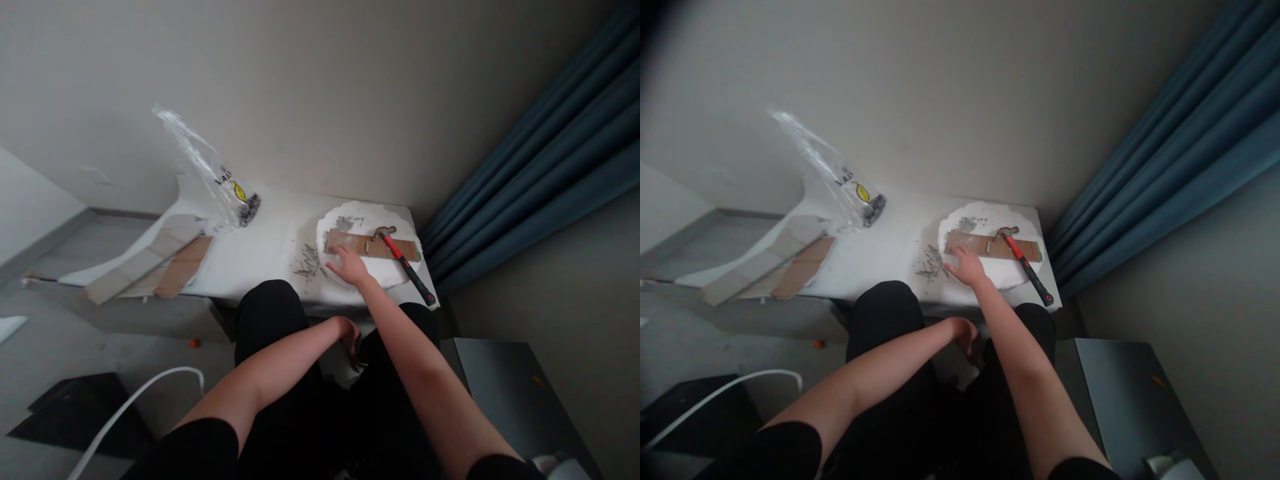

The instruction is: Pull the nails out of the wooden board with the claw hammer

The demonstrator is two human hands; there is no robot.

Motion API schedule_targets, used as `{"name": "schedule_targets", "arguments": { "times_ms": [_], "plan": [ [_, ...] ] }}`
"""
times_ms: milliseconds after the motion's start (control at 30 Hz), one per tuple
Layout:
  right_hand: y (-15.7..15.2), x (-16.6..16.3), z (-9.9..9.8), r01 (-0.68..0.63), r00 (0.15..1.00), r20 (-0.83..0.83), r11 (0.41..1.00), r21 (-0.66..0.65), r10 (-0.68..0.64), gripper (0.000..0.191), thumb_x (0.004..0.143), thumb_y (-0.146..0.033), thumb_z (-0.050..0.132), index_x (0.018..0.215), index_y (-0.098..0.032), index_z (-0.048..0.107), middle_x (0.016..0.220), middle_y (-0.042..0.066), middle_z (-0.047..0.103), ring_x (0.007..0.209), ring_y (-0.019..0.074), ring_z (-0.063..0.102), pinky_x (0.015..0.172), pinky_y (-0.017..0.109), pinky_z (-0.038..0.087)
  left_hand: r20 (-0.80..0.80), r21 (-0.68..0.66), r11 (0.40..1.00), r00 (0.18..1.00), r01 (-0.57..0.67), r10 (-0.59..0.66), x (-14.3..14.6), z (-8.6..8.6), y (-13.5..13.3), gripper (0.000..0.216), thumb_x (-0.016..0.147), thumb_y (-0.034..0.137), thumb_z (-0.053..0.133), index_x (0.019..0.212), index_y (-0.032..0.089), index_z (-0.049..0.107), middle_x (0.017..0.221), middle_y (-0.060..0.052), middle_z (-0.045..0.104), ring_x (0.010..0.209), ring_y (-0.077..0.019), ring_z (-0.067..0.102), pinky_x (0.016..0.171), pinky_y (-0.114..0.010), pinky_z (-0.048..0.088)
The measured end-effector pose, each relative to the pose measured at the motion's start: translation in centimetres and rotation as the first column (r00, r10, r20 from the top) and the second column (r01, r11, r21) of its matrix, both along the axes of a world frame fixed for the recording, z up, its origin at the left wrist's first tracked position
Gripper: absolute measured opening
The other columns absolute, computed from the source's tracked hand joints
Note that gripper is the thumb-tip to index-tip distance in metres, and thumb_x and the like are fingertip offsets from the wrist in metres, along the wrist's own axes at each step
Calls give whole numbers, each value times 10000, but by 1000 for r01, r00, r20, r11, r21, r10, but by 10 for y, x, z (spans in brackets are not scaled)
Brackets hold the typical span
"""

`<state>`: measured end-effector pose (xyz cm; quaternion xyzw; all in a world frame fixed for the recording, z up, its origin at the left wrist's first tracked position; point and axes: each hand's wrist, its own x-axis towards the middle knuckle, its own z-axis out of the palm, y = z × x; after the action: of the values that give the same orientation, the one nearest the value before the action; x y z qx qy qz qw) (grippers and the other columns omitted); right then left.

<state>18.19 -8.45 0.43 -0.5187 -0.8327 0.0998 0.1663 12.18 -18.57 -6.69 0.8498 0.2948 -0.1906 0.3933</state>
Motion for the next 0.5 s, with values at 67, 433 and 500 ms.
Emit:
{"name": "schedule_targets", "arguments": {
  "times_ms": [67, 433, 500],
  "plan": [
    [-11, 31, 2, 69, 993, -103, 993, 95, -59, 459, 970, -355, 528, 1364, -121, 561, 1329, 172, 607, 1252, 273, 527, 1076, 405, 398, -54, -41, 999, 998, 32, -34, 1, 6, 14, 629, 569, 488, 888, 1080, 143, 765, 1130, -173, 736, 1057, -365, 671, 907, -397, 514],
    [-33, 152, 2, 596, 803, 41, 802, -35, -595, 398, 925, -333, 567, 1257, -121, 619, 1232, 222, 578, 1154, 358, 561, 950, 466, 461, 647, 180, 779, 669, -600, 365, -44, 81, 132, 310, 954, 368, 505, 1102, 170, 692, 1124, -112, 708, 1063, -234, 643, 968, -372, 489],
    [-28, 151, 0, 620, 784, 92, 784, -45, -614, 410, 921, -318, 574, 1283, -128, 597, 1255, 224, 568, 1170, 365, 554, 939, 467, 465, 629, 372, 615, 676, -695, 384, -68, 72, 156, 300, 969, 281, 453, 1127, 153, 674, 1193, -134, 672, 1178, -250, 589, 1056, -400, 442]
  ]
}}
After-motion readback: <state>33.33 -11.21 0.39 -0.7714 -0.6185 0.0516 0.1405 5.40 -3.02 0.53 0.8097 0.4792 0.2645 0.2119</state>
